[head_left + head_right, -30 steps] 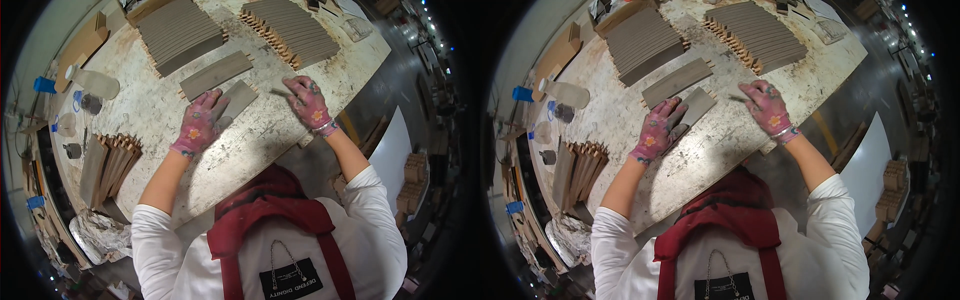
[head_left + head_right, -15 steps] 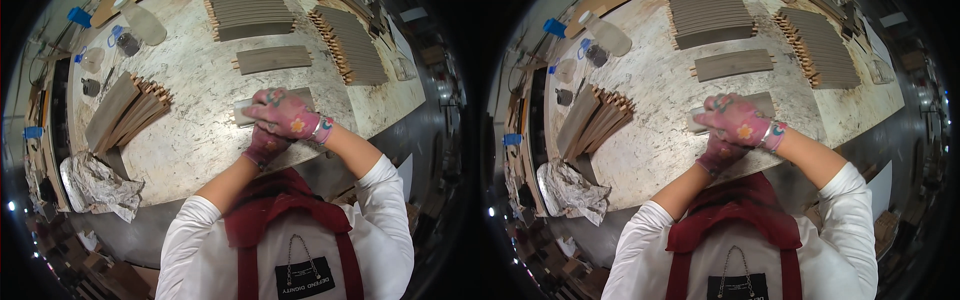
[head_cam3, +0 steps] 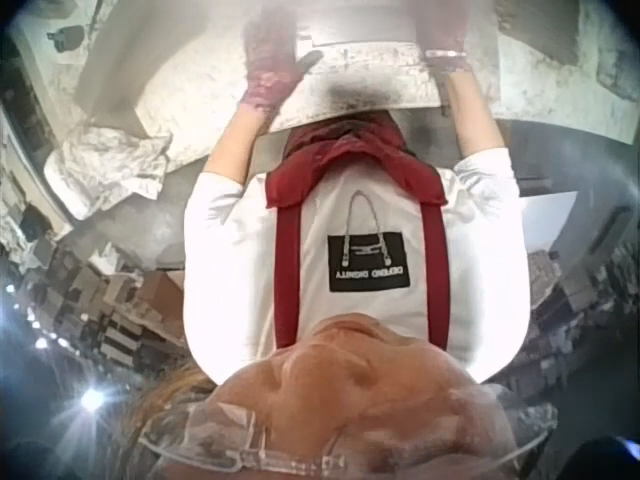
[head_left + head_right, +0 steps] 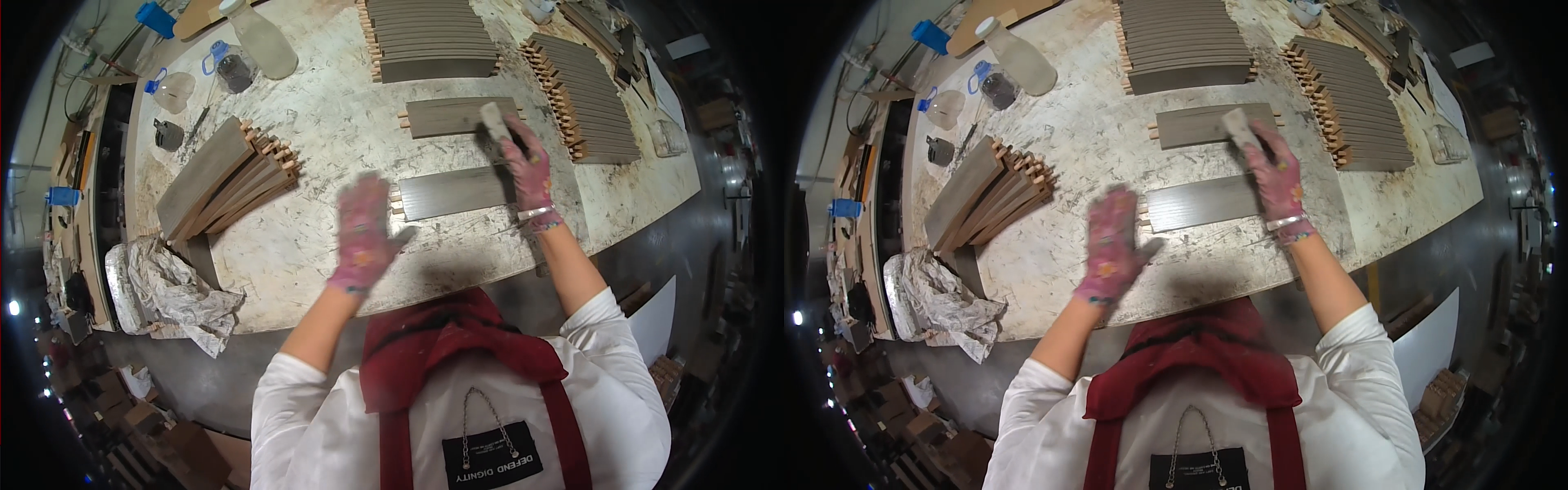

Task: The person uses a sanding block to smooth the edges and surfaces of small wood pieces by hand, frequently wiping them with a cloth and stacking them on a worktable.

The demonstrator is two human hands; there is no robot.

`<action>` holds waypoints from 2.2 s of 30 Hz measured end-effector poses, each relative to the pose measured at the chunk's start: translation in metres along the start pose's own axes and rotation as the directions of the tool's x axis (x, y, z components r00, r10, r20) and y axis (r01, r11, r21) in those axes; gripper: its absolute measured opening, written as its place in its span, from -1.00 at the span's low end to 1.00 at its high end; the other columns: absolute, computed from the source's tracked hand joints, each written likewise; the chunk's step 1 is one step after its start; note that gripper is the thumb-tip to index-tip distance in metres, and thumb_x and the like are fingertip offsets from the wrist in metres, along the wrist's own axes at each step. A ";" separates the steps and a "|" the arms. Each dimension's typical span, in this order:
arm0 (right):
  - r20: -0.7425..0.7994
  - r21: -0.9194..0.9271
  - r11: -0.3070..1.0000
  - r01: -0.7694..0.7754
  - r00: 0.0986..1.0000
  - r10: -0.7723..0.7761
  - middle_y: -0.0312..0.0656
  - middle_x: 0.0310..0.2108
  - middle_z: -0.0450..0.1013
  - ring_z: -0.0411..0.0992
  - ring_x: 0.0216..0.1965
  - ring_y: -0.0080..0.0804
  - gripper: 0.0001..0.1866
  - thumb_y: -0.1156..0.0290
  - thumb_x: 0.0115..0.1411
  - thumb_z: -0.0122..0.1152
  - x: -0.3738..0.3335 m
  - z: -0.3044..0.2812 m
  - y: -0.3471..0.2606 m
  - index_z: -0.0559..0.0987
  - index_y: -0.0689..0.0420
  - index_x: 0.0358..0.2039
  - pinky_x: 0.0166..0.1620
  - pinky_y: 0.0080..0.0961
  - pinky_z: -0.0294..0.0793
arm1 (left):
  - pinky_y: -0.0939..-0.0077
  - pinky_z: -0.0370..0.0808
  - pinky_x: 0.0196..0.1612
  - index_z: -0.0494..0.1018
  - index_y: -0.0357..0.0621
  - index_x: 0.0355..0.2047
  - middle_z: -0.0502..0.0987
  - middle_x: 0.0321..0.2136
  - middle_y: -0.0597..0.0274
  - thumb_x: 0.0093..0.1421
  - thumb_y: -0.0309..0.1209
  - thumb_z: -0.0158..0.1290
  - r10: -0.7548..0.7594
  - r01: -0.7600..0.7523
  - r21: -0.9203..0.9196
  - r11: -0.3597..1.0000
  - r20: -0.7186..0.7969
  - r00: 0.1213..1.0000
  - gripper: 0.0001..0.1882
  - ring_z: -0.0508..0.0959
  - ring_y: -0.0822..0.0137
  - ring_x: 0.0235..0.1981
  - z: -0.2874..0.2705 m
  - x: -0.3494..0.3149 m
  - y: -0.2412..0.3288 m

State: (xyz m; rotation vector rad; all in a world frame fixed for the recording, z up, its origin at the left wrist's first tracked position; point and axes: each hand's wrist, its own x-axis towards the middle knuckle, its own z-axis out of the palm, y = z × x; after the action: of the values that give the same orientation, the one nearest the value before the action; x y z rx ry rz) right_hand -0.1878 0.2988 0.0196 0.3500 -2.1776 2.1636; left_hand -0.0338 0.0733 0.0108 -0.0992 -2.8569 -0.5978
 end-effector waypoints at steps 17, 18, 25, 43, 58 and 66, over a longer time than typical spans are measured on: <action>-0.300 0.163 0.983 -0.087 0.945 0.133 -0.16 0.08 0.31 0.30 0.04 -0.38 -0.51 0.26 0.20 0.07 -0.029 -0.052 -0.003 0.36 0.20 0.12 0.06 -0.46 0.33 | 0.05 0.16 0.17 0.24 -0.28 0.10 0.28 0.07 -0.06 -0.02 -0.23 0.16 0.149 -0.148 -0.013 0.989 0.021 0.989 -0.30 0.23 -0.07 0.14 -0.021 -0.002 -0.001; -0.258 0.156 0.982 -0.108 0.955 0.146 -0.16 0.09 0.30 0.30 0.03 -0.38 -0.50 0.25 0.20 0.08 -0.035 -0.044 -0.009 0.35 0.21 0.12 0.06 -0.47 0.33 | 0.04 0.15 0.17 0.24 -0.25 0.12 0.27 0.07 -0.06 -0.03 -0.21 0.18 0.117 -0.118 0.003 0.993 0.033 0.993 -0.28 0.23 -0.06 0.14 -0.028 -0.007 0.002; 0.091 0.013 1.000 0.010 0.996 -0.011 -0.07 0.04 0.35 0.32 0.06 -0.30 -0.44 0.22 0.12 0.19 -0.057 -0.007 -0.052 0.39 0.31 0.05 0.15 -0.45 0.22 | 0.01 0.12 0.18 0.31 -0.09 0.09 0.31 0.00 -0.04 -0.09 -0.18 0.23 0.103 -0.102 -0.009 0.995 0.110 0.989 -0.29 0.27 -0.05 0.07 -0.029 -0.015 -0.027; -0.293 0.128 0.974 -0.189 0.931 0.219 -0.11 0.07 0.31 0.28 0.09 -0.35 -0.36 0.09 0.18 0.15 -0.221 -0.048 -0.046 0.27 0.24 0.15 0.15 -0.43 0.23 | 0.15 0.07 0.24 0.11 -0.29 0.20 0.17 0.18 -0.12 0.04 -0.30 0.08 0.581 -0.529 -0.373 0.763 0.034 0.813 -0.27 0.16 -0.06 0.21 0.050 0.157 0.033; -0.784 0.149 0.975 -0.163 0.582 0.217 -0.04 0.02 0.36 0.30 0.08 -0.26 -0.46 0.18 0.18 0.15 -0.344 -0.091 -0.051 0.35 0.26 0.06 0.11 -0.42 0.25 | 0.03 0.32 0.08 0.16 -0.17 0.19 0.35 0.03 -0.16 0.23 -0.05 -0.09 0.894 -0.897 -0.083 0.435 0.159 0.419 -0.37 0.39 -0.02 0.03 0.066 0.129 0.165; -0.802 0.172 0.975 -0.143 0.554 0.223 -0.07 -0.05 0.41 0.35 0.00 -0.32 -0.49 0.18 0.17 0.15 -0.336 -0.098 -0.067 0.37 0.24 0.03 0.06 -0.45 0.28 | -0.01 0.34 0.04 0.13 -0.11 0.21 0.37 0.01 -0.14 0.24 -0.01 -0.17 0.914 -0.921 -0.025 0.389 0.138 0.383 -0.37 0.43 -0.01 -0.03 0.065 0.137 0.158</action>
State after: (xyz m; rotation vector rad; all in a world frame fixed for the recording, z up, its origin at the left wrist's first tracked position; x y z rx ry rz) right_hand 0.1404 0.4375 0.0216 -0.7947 -1.5900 1.8916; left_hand -0.1628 0.2473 0.0453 -1.6582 -2.3146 -0.2273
